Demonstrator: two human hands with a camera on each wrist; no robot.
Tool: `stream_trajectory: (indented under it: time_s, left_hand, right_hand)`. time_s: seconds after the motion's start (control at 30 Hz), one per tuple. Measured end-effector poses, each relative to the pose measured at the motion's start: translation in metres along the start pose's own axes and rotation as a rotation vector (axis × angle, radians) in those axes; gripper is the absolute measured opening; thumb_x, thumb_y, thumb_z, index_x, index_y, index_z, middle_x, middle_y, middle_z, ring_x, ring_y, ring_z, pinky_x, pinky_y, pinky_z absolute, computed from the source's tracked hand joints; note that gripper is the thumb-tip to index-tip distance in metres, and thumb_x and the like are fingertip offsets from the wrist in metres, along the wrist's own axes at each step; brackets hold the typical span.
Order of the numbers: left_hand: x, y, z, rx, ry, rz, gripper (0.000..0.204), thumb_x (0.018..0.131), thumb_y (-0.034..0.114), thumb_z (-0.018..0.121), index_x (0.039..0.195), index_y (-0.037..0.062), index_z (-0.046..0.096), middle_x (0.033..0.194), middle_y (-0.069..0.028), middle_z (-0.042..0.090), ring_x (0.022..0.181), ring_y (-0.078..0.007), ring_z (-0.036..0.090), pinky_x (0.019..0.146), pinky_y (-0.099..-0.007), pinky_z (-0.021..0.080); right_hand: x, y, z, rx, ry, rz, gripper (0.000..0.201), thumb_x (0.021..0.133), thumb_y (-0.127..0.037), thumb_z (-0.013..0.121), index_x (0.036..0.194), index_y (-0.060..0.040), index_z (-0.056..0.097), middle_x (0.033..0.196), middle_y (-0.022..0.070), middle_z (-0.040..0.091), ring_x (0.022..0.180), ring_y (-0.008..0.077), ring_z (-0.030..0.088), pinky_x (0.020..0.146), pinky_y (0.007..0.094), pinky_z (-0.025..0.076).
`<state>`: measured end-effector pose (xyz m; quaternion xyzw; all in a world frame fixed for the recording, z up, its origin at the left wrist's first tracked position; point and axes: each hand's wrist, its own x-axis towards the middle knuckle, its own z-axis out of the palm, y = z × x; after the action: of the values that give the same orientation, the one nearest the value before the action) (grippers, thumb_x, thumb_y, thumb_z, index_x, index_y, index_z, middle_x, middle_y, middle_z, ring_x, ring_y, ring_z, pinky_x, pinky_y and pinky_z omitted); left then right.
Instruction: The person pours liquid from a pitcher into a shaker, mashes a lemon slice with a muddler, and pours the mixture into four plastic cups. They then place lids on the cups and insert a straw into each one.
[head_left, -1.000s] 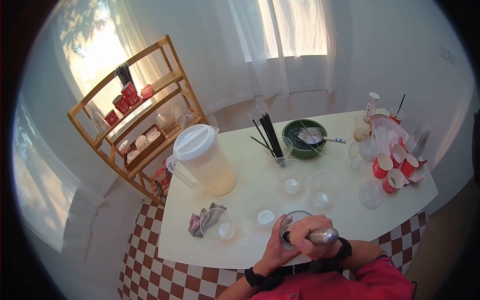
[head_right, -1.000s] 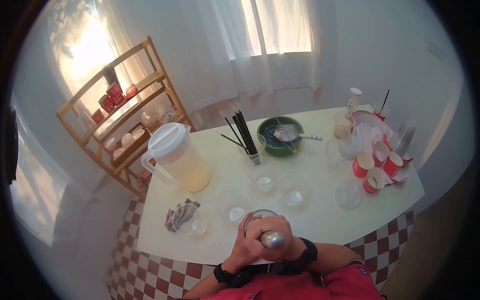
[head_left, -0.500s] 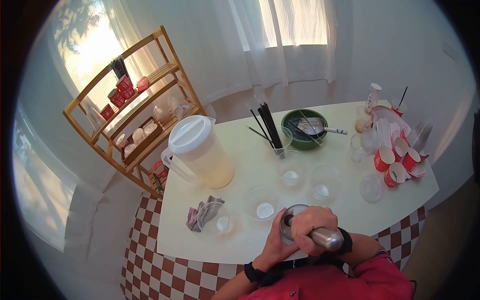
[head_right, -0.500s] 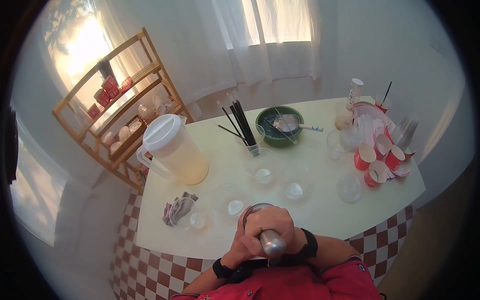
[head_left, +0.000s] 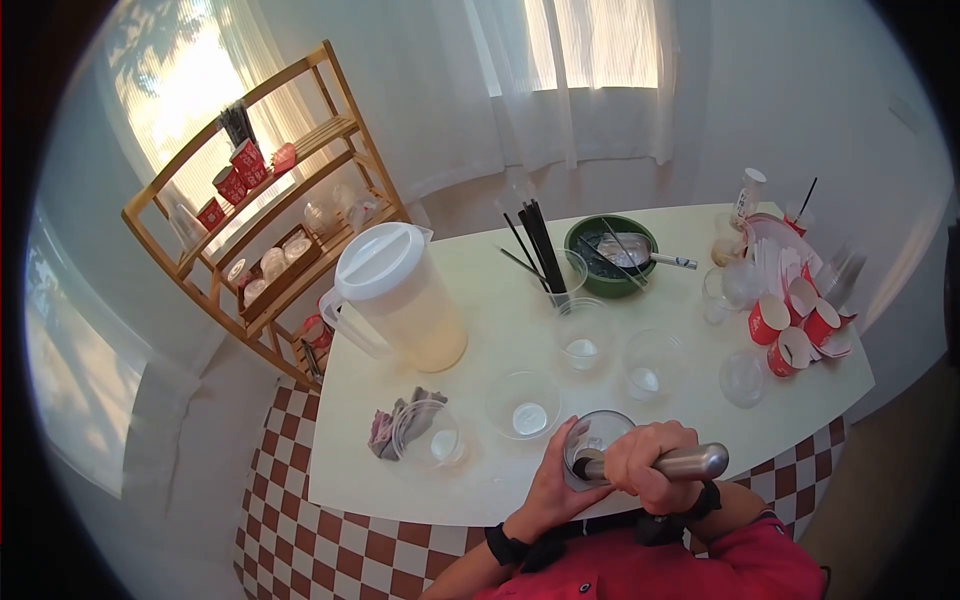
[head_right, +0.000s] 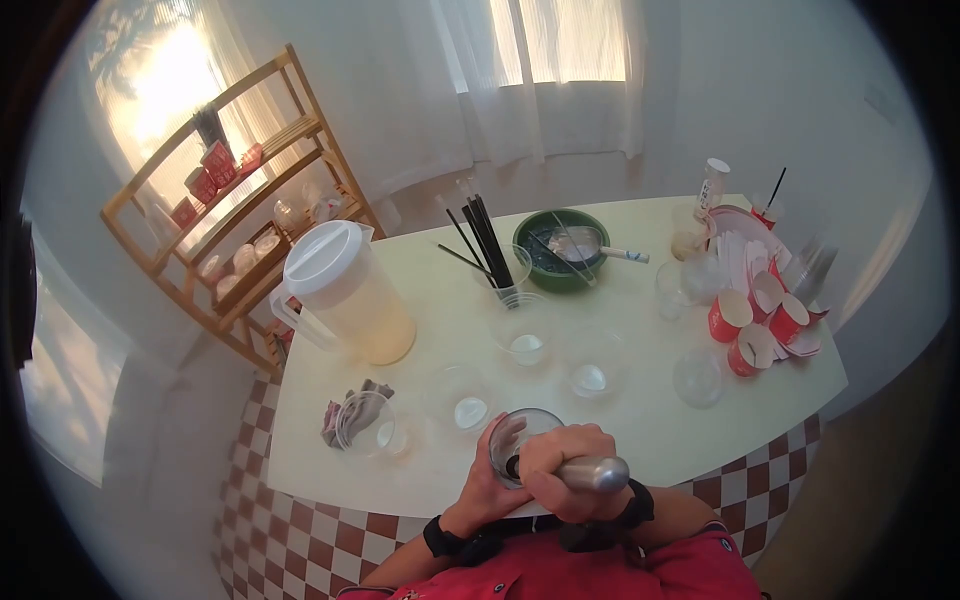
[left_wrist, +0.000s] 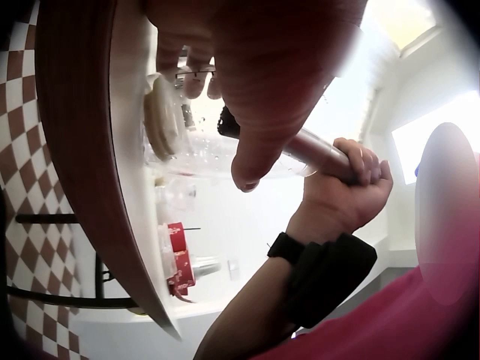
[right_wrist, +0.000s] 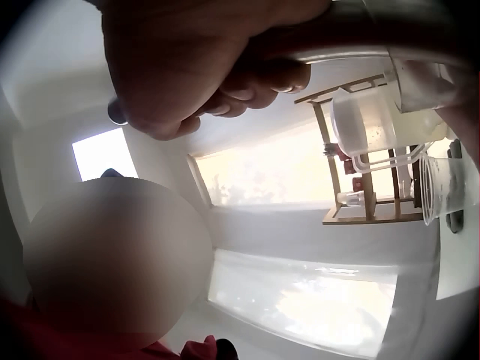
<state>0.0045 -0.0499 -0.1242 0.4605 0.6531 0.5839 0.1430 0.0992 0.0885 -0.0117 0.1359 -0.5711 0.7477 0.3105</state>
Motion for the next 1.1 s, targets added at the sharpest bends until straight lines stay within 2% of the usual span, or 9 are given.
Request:
stream_trajectory:
  time_s: [0.17,0.2,0.3,0.47,0.6,0.7,0.73,0.83,1.1]
  left_hand:
    - [-0.001,0.002,0.0,0.037,-0.003,0.035,0.11,0.071,0.021,0.093,0.154,0.0024,0.024,0.145,-0.0222,0.047,0.133,-0.0352,0.051,0.109,-0.043,0.045]
    - [0.0,0.002,0.001,0.041,-0.019,0.064,0.11,0.071,0.021,0.093,0.154,0.0024,0.024,0.145,-0.0221,0.047,0.133,-0.0351,0.051,0.109,-0.043,0.045]
    - [0.002,0.009,0.0,-0.011,-0.004,-0.019,0.109,0.07,0.021,0.093,0.154,0.002,0.025,0.145,-0.0222,0.046,0.133,-0.0351,0.051,0.109,-0.0428,0.045]
    - [0.001,0.003,-0.001,-0.006,0.0,-0.002,0.111,0.069,0.022,0.094,0.154,0.0013,0.025,0.146,-0.0224,0.045,0.133,-0.0347,0.052,0.109,-0.042,0.045]
    - [0.0,0.001,0.001,-0.019,0.002,-0.013,0.111,0.069,0.023,0.094,0.154,0.0013,0.026,0.147,-0.0221,0.045,0.133,-0.0343,0.051,0.11,-0.0415,0.044]
    - [-0.001,0.0,0.0,-0.022,0.005,-0.017,0.111,0.068,0.022,0.094,0.154,0.0015,0.026,0.147,-0.022,0.045,0.134,-0.035,0.05,0.111,-0.0417,0.043]
    - [-0.001,-0.001,0.0,-0.019,0.009,-0.012,0.111,0.068,0.021,0.094,0.154,0.0015,0.026,0.147,-0.0221,0.045,0.134,-0.0353,0.05,0.111,-0.0418,0.043]
    - [-0.001,0.002,-0.003,-0.037,0.026,-0.041,0.111,0.067,0.019,0.093,0.154,0.0019,0.026,0.148,-0.0226,0.044,0.136,-0.0361,0.048,0.111,-0.0421,0.043]
    - [0.001,0.005,-0.001,-0.038,0.034,-0.022,0.109,0.066,0.017,0.094,0.153,0.0024,0.029,0.147,-0.0215,0.045,0.136,-0.037,0.048,0.111,-0.0426,0.043]
  right_hand:
    - [0.0,-0.024,-0.008,0.009,0.107,0.083,0.031,0.095,-0.016,0.062,0.069,-0.0057,0.049,0.056,0.0043,0.053,0.046,0.0137,0.047,0.047,0.0313,0.043]
    - [-0.001,-0.017,-0.012,-0.097,0.087,0.067,0.017,0.088,-0.006,0.063,0.072,-0.003,0.057,0.062,0.0066,0.061,0.051,0.0147,0.056,0.049,0.0289,0.045]
    - [-0.001,0.005,-0.015,-0.519,-0.05,-0.055,0.021,0.09,-0.008,0.064,0.071,-0.0043,0.053,0.058,0.0067,0.057,0.047,0.0148,0.052,0.048,0.0288,0.045]
    - [0.015,-0.024,-0.004,-0.334,-0.155,-0.274,0.013,0.08,-0.001,0.068,0.072,-0.0044,0.058,0.059,0.0037,0.059,0.047,0.0164,0.057,0.044,0.028,0.043]
    - [0.018,-0.022,-0.007,-0.15,-0.043,-0.268,0.013,0.083,0.001,0.065,0.072,-0.0021,0.057,0.059,0.0044,0.059,0.048,0.017,0.058,0.045,0.0284,0.044]
    - [0.019,0.001,-0.001,-0.107,-0.074,-0.17,0.015,0.082,0.0,0.065,0.071,-0.0024,0.056,0.06,0.0041,0.059,0.048,0.0169,0.057,0.045,0.0289,0.045]
    - [0.02,0.005,0.004,-0.12,-0.141,-0.194,0.017,0.09,-0.006,0.063,0.077,-0.0043,0.052,0.058,0.0039,0.055,0.046,0.0152,0.05,0.046,0.0292,0.045]
    - [0.029,0.013,0.006,-0.231,-0.271,-0.221,0.015,0.088,-0.004,0.062,0.076,-0.004,0.052,0.059,0.0041,0.056,0.047,0.0157,0.051,0.046,0.0302,0.045]
    - [0.017,0.007,0.003,0.04,-0.083,-0.121,0.017,0.085,0.0,0.062,0.07,-0.0015,0.054,0.059,0.0041,0.057,0.046,0.0176,0.052,0.042,0.0294,0.04]
